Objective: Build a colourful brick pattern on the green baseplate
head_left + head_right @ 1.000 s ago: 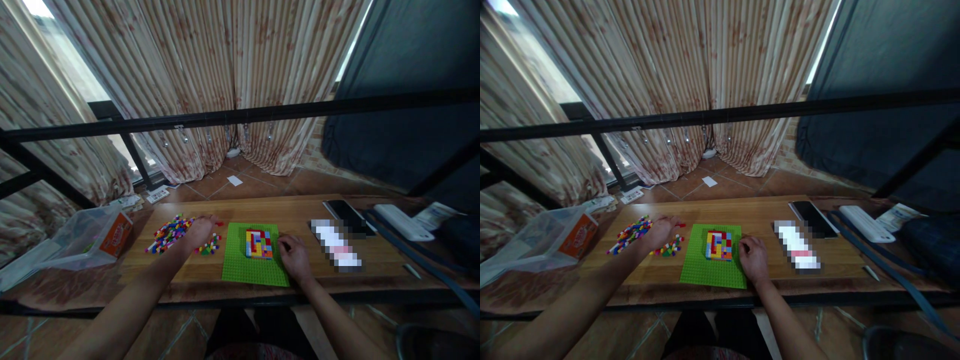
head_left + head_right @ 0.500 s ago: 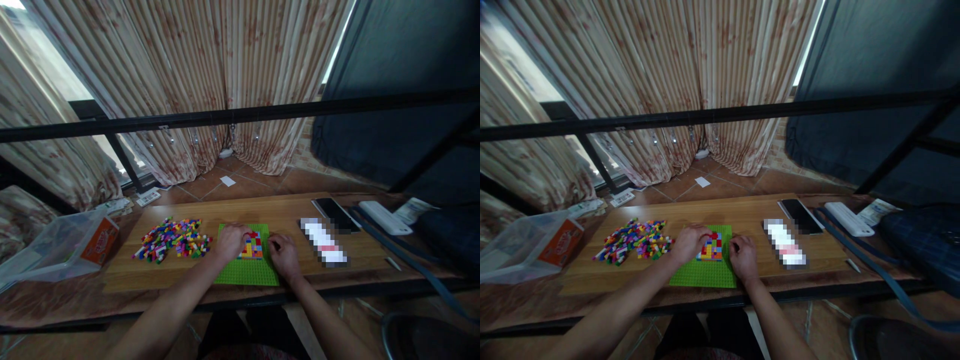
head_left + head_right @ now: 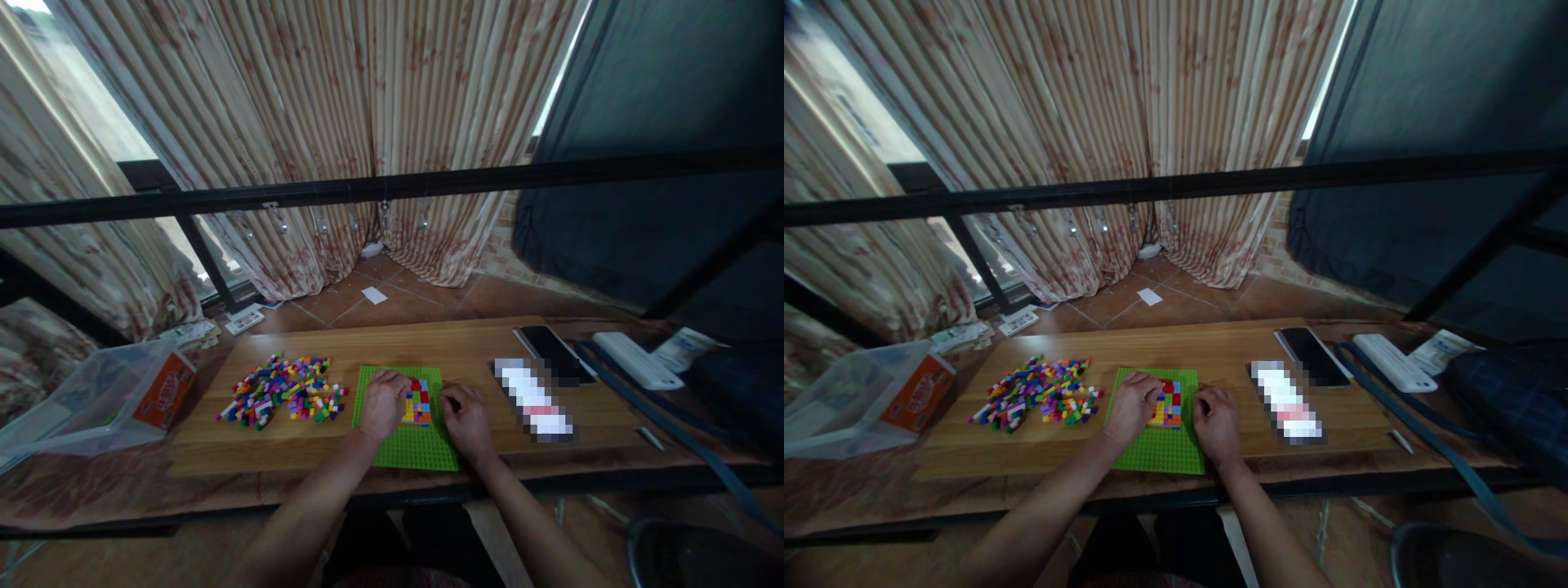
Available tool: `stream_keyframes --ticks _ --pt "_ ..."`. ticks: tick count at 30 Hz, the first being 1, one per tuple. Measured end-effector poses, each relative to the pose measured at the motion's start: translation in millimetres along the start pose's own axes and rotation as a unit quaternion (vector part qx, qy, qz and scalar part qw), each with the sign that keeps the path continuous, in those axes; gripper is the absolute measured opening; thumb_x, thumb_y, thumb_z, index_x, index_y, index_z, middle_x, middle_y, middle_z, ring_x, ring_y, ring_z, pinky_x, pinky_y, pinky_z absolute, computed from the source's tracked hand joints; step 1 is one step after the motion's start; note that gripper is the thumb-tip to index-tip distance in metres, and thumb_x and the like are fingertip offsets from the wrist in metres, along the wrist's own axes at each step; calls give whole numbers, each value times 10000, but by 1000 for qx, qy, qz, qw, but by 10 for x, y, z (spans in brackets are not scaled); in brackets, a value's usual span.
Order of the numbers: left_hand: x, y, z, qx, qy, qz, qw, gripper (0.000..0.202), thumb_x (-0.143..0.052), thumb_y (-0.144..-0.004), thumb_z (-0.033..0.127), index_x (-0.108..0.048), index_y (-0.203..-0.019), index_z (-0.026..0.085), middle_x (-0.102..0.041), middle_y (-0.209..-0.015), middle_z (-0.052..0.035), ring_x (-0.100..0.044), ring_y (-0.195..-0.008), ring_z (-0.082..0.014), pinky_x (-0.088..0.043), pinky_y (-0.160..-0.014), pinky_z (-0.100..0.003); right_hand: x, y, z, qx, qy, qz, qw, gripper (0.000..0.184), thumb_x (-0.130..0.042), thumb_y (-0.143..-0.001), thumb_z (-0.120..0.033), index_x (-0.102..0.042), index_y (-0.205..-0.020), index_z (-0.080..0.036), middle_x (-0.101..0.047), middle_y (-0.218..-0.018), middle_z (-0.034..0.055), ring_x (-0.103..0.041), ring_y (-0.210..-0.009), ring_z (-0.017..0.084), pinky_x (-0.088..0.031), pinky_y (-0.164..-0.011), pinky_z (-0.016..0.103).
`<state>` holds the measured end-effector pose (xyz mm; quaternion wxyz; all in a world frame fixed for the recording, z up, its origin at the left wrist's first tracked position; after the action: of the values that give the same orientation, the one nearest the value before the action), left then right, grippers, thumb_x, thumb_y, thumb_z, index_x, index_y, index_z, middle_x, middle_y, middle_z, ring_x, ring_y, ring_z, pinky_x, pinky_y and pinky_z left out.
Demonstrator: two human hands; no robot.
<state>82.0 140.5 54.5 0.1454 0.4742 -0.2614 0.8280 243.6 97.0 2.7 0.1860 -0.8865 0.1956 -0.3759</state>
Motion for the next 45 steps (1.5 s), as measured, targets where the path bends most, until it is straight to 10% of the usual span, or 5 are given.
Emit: stream_keyframes --ticks 6,23,32,45 --pt "-7 -35 75 -38 -86 -83 992 279 -478 -813 46 -664 -955 198 -656 -899 -60 -582 -893 -193 -423 -914 -343 -7 1 5 -4 1 -10 1000 169 -484 -790 -210 -651 -768 -201 -666 -828 64 -563 -840 223 -427 -795 358" --pt "58 -61 41 -17 -26 -43 999 207 -498 -861 152 -690 -868 227 -697 -887 -23 -587 -879 -185 -412 -883 -354 -11 4 18 -6 4 -11 1000 164 -481 -796 -218 -642 -767 -204 -668 -839 67 -563 -845 227 -425 -801 365" --pt "59 49 -145 102 39 45 993 152 -605 -754 144 -699 -844 223 -644 -1101 -32 -554 -1041 -197 -414 -964 -371 -2 6 3 1 8 -8 1000 179 -480 -804 -230 -653 -769 -200 -667 -822 69 -566 -844 227 -425 -806 366" --pt "-133 76 -429 236 219 31 946 306 -563 -780 186 -647 -1074 192 -686 -1072 -42 -629 -956 -153 -485 -873 -270 9 8 5 -3 9 -8 1000 214 -477 -820 -275 -667 -774 -188 -667 -814 73 -572 -835 221 -432 -800 364"
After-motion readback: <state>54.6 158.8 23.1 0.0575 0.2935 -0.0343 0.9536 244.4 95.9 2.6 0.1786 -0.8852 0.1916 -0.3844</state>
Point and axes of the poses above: each hand's wrist, its own y-axis away from the middle knuckle, its own x-axis out of the back of the hand, z = x × y, the point moved 7 cm from there along -y, towards the middle knuckle
